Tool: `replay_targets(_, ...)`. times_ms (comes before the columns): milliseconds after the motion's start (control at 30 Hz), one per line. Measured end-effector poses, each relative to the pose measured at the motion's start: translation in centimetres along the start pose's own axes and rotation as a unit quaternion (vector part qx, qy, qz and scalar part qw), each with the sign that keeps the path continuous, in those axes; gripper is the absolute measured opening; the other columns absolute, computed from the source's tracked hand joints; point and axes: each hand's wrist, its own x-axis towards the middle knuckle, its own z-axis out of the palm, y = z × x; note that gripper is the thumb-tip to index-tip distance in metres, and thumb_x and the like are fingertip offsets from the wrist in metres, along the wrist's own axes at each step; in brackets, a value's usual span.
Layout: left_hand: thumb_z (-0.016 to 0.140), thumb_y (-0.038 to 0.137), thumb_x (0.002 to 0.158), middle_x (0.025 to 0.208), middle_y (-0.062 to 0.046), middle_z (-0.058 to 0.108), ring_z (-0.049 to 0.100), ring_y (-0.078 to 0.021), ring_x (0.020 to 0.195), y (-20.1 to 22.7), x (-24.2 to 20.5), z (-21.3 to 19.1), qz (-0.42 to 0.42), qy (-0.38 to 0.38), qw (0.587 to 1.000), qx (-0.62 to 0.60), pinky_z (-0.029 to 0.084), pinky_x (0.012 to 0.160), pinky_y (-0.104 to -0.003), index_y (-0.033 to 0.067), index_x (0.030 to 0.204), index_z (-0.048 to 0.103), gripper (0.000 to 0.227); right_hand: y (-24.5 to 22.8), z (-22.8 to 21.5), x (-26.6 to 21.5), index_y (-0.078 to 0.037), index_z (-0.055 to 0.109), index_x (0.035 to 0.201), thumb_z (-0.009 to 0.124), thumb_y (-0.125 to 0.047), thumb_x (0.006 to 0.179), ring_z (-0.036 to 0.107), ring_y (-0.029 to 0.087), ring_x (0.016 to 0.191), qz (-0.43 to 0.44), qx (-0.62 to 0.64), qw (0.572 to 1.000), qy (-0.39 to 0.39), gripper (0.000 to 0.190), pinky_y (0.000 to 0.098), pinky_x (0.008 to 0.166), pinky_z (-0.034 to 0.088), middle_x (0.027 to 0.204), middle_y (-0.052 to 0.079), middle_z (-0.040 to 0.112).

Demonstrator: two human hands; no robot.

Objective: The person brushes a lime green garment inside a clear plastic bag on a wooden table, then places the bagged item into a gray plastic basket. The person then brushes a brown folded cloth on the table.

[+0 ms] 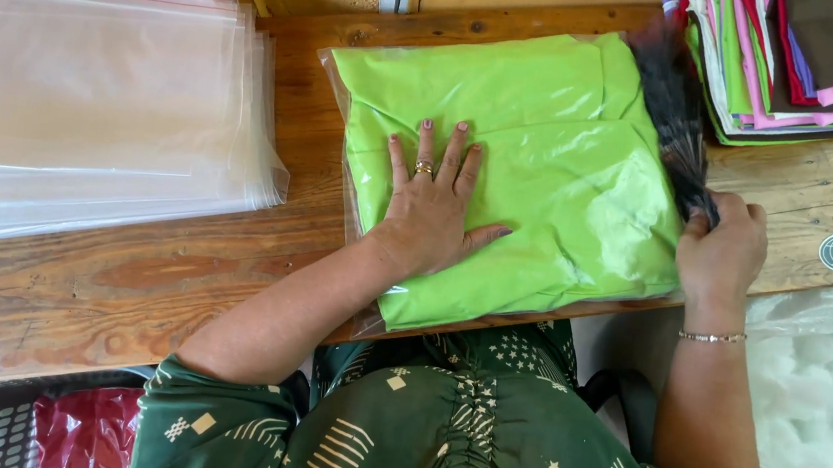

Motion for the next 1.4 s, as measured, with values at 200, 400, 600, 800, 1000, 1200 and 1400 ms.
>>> replay_targets(200, 0.012, 0.077, 0.081, 0.154, -0.014, 0.001, 0.000, -0.0443, 0.138, 0.7, -0.2, -0.2, -0.029, 0.016, 0.999, 0.034, 0.004, 0.105, -0.068, 0.0120, 0.148, 0.011, 0.093, -5.4, -4.6, -4.1, 0.005, 0.067, 0.120, 0.063, 0.008, 0.088, 0.052, 0.038, 0.087, -0.091, 0.104, 0.982, 0.126, 0.033, 0.0463, 0.082, 0.046, 0.098, 0.020, 0.044)
replay_targets(400, 0.016, 0.061, 0.091, 0.150, -0.018, 0.021, 0.010, -0.0385, 0.140, 0.7, 0.8, 2.9, 0.108, 0.156, 0.981, -0.050, 0.005, 0.112, -0.059, 0.0097, 0.140, 0.035, 0.073, -10.4, -4.6, -4.8, 0.004, 0.067, 0.123, 0.061, 0.005, 0.093, 0.055, 0.040, 0.083, -0.164, 0.122, 0.977, 0.063, 0.030, 0.0478, 0.078, 0.047, 0.100, 0.022, 0.048)
replay_targets(600, 0.035, 0.061, 0.083, 0.085, -0.014, 0.071, 0.065, -0.0361, 0.098, 0.4, 0.4, 2.2, 0.118, 0.009, 0.977, -0.175, 0.044, 0.090, -0.051, 0.0092, 0.080, 0.072, 0.064, -14.4, -3.9, -4.1, -0.018, 0.072, 0.108, 0.062, -0.003, 0.086, 0.065, 0.030, 0.071, -0.255, 0.091, 0.961, -0.049, 0.028, 0.0375, 0.065, 0.055, 0.090, 0.004, 0.053)
replay_targets(800, 0.044, 0.059, 0.087, 0.153, -0.010, 0.018, 0.009, -0.0290, 0.141, -1.4, 0.0, -0.6, 0.156, -0.004, 0.985, -0.068, 0.000, 0.114, -0.046, 0.0105, 0.144, 0.025, 0.077, -3.0, 1.0, 0.7, -0.014, 0.073, 0.119, 0.066, -0.006, 0.091, 0.061, 0.033, 0.074, -0.151, 0.019, 0.988, 0.024, 0.030, 0.0440, 0.068, 0.050, 0.098, 0.013, 0.056)
replay_targets(1000, 0.011, 0.065, 0.089, 0.150, -0.020, 0.026, 0.022, -0.0382, 0.139, -0.1, 0.7, 1.3, -0.052, 0.238, 0.965, -0.095, 0.015, 0.112, -0.057, 0.0095, 0.145, 0.025, 0.080, -5.9, -3.8, -4.0, 0.001, 0.074, 0.120, 0.062, 0.004, 0.088, 0.056, 0.037, 0.073, -0.106, -0.013, 0.989, 0.099, 0.035, 0.0470, 0.068, 0.050, 0.100, 0.019, 0.053)
replay_targets(1200, 0.003, 0.082, 0.075, 0.153, -0.021, -0.009, -0.012, -0.0387, 0.140, 0.7, 0.3, 1.6, -0.072, 0.119, 0.990, -0.007, -0.007, 0.108, -0.064, 0.0027, 0.149, -0.001, 0.109, -9.3, -3.2, -8.6, -0.016, 0.070, 0.119, 0.056, 0.005, 0.080, 0.055, 0.025, 0.063, -0.215, 0.040, 0.976, 0.009, 0.047, 0.0389, 0.046, 0.045, 0.098, 0.007, 0.051)
replay_targets(1400, 0.011, 0.079, 0.080, 0.149, -0.021, -0.015, -0.012, -0.0437, 0.137, 0.8, 0.0, 0.1, -0.040, 0.025, 0.999, -0.013, -0.001, 0.105, -0.070, 0.0093, 0.150, 0.004, 0.100, -0.2, -1.8, -5.3, -0.008, 0.074, 0.117, 0.062, -0.001, 0.086, 0.059, 0.041, 0.073, -0.050, -0.076, 0.995, 0.043, 0.035, 0.0526, 0.063, 0.050, 0.098, 0.018, 0.054)
